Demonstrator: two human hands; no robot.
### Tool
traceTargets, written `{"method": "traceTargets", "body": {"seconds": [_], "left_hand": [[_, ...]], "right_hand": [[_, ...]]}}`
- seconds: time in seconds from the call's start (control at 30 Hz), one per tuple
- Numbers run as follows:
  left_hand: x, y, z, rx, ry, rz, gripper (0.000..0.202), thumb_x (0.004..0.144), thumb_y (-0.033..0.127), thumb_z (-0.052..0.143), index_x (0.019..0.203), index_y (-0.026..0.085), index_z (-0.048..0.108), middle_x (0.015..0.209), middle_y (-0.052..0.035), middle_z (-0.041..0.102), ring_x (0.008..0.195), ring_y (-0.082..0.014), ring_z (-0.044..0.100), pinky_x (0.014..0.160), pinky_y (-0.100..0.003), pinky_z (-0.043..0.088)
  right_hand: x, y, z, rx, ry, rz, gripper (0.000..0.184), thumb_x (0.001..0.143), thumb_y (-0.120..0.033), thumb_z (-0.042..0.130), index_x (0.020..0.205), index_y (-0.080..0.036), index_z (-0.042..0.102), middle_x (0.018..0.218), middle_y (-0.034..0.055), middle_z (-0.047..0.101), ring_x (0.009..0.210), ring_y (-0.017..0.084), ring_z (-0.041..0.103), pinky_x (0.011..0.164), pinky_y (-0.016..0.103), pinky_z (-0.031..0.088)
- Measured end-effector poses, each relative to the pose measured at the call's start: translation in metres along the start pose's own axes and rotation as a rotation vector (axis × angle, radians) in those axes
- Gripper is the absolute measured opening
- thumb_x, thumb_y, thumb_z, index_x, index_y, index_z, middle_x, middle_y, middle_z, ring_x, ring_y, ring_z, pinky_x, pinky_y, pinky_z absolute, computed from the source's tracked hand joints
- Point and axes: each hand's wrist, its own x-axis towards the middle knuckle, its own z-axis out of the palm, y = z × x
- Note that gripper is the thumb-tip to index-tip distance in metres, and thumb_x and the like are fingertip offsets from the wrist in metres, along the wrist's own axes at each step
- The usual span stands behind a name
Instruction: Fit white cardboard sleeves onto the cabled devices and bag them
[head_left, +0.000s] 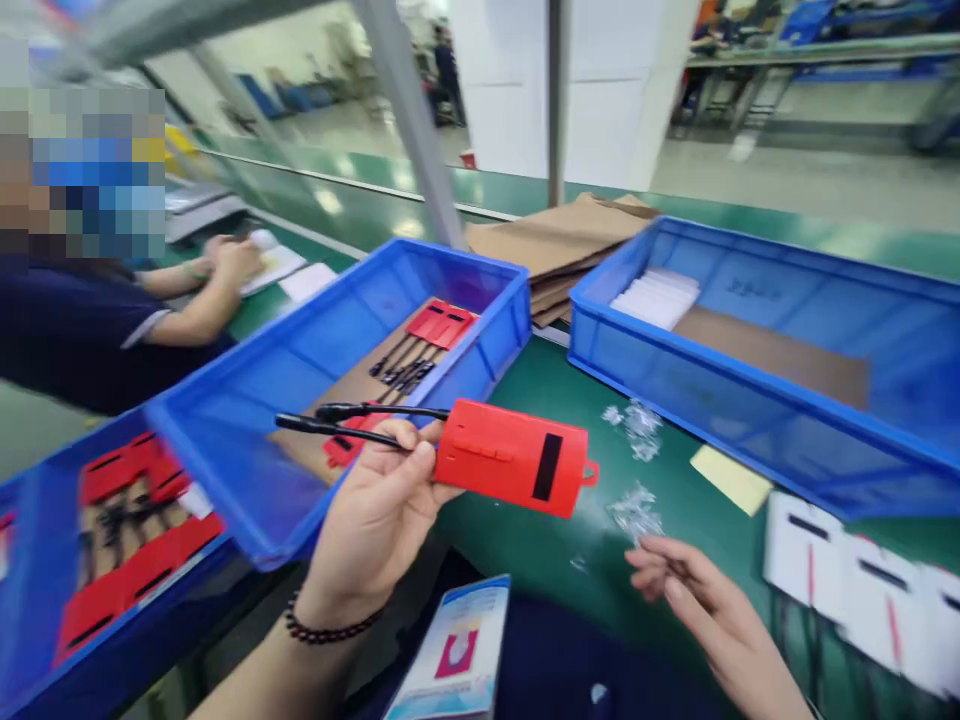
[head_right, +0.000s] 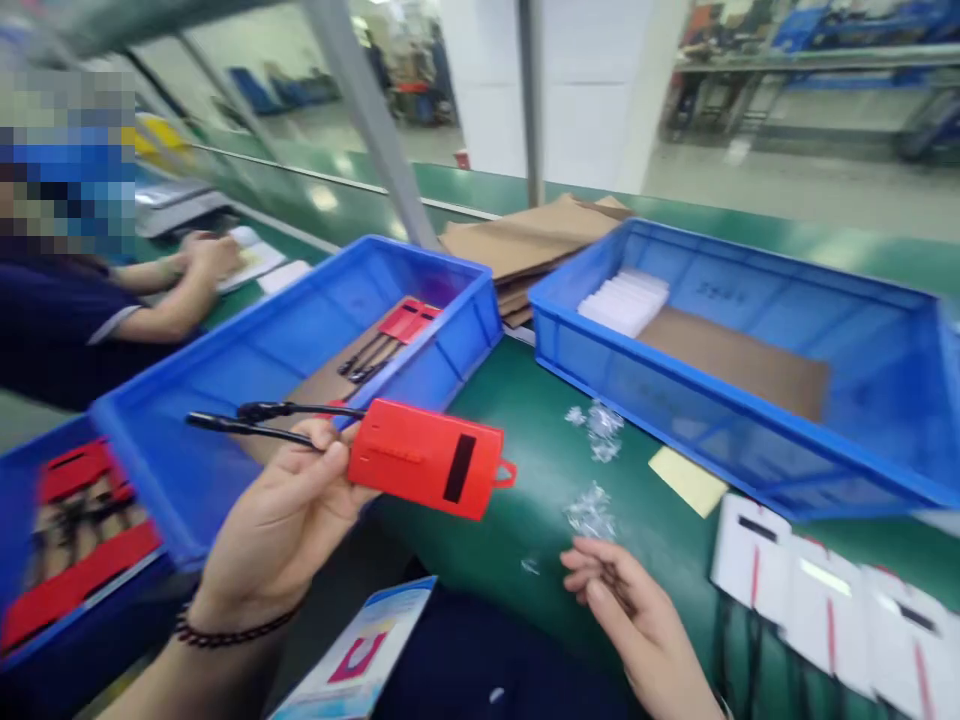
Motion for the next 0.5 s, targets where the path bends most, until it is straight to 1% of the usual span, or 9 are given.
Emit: {"method": "traceTargets", "body": {"seconds": [0.03,0.1,0.17,0.2,0.27,0.3,0.37,0.43,0.5], "left_hand": [[0.001,-0.015,0.012,-0.012,-0.060,-0.026,0.017,0.089,0.022,0.060,0.082,0.025,0.045,0.097,0.0030,0.072,0.088,-0.0168,0.074,0.069,-0.032,0.067],[0.006,-0.042,0.037,-0.028,-0.159,-0.074,0.016,0.092,0.022,0.056,0.083,0.025,0.043,0.101,0.0030,0.071,0.093,-0.0168,0.074,0.072,-0.034,0.067],[0.010,-0.066,0.058,-0.044,-0.239,-0.104,0.017,0.092,0.022,0.056,0.083,0.025,0.042,0.105,0.0035,0.070,0.097,-0.0168,0.074,0.075,-0.035,0.067],[0.010,-0.076,0.066,-0.052,-0.282,-0.099,0.018,0.091,0.022,0.058,0.083,0.024,0.042,0.107,0.0037,0.071,0.098,-0.0169,0.073,0.077,-0.036,0.067],[0.009,-0.095,0.077,-0.055,-0.394,-0.031,0.023,0.092,0.023,0.061,0.079,0.023,0.041,0.108,0.0040,0.073,0.101,-0.0178,0.073,0.082,-0.039,0.066],[0.007,-0.103,0.079,-0.045,-0.453,0.032,0.026,0.092,0.025,0.063,0.077,0.022,0.041,0.108,0.0038,0.074,0.102,-0.0188,0.074,0.084,-0.041,0.066],[0.005,-0.115,0.080,0.027,-0.557,0.166,0.033,0.091,0.028,0.066,0.070,0.021,0.042,0.108,0.0015,0.076,0.103,-0.0217,0.074,0.087,-0.044,0.065],[0.007,-0.123,0.079,0.132,-0.640,0.281,0.034,0.090,0.027,0.069,0.066,0.020,0.046,0.106,-0.0012,0.078,0.102,-0.0245,0.074,0.090,-0.046,0.064],[0.012,-0.127,0.081,0.171,-0.693,0.342,0.028,0.087,0.021,0.071,0.066,0.020,0.053,0.104,-0.0020,0.078,0.105,-0.0253,0.073,0.096,-0.047,0.062]], "right_hand": [[0.000,-0.006,0.004,0.053,-0.062,-0.024,0.038,0.091,-0.051,0.064,0.119,-0.025,0.069,0.112,0.0121,0.074,0.092,0.021,0.071,0.081,0.033,0.061],[0.004,-0.014,0.011,0.216,-0.085,-0.077,0.043,0.095,-0.051,0.059,0.130,-0.028,0.060,0.119,0.0115,0.070,0.097,0.022,0.070,0.078,0.035,0.060],[0.011,-0.020,0.015,0.362,-0.060,-0.111,0.048,0.094,-0.053,0.059,0.136,-0.031,0.054,0.126,0.0101,0.066,0.107,0.024,0.069,0.077,0.036,0.060],[0.015,-0.022,0.017,0.423,-0.033,-0.119,0.048,0.093,-0.054,0.060,0.135,-0.031,0.054,0.129,0.0092,0.064,0.111,0.024,0.067,0.079,0.036,0.060],[0.023,-0.026,0.020,0.579,0.073,-0.131,0.046,0.090,-0.057,0.064,0.126,-0.029,0.060,0.127,0.0068,0.066,0.112,0.023,0.065,0.083,0.037,0.059],[0.028,-0.029,0.021,0.676,0.138,-0.132,0.044,0.087,-0.059,0.066,0.118,-0.028,0.064,0.120,0.0056,0.068,0.108,0.022,0.066,0.084,0.037,0.058],[0.036,-0.034,0.021,0.879,0.265,-0.130,0.039,0.081,-0.059,0.071,0.098,-0.025,0.068,0.099,0.0018,0.070,0.095,0.019,0.066,0.083,0.036,0.058],[0.046,-0.041,0.019,1.021,0.346,-0.150,0.031,0.079,-0.052,0.075,0.080,-0.023,0.065,0.079,-0.0024,0.063,0.080,0.015,0.063,0.082,0.034,0.057],[0.056,-0.048,0.015,1.092,0.378,-0.210,0.029,0.079,-0.044,0.075,0.070,-0.021,0.059,0.069,-0.0046,0.055,0.069,0.011,0.056,0.078,0.030,0.055]]}}
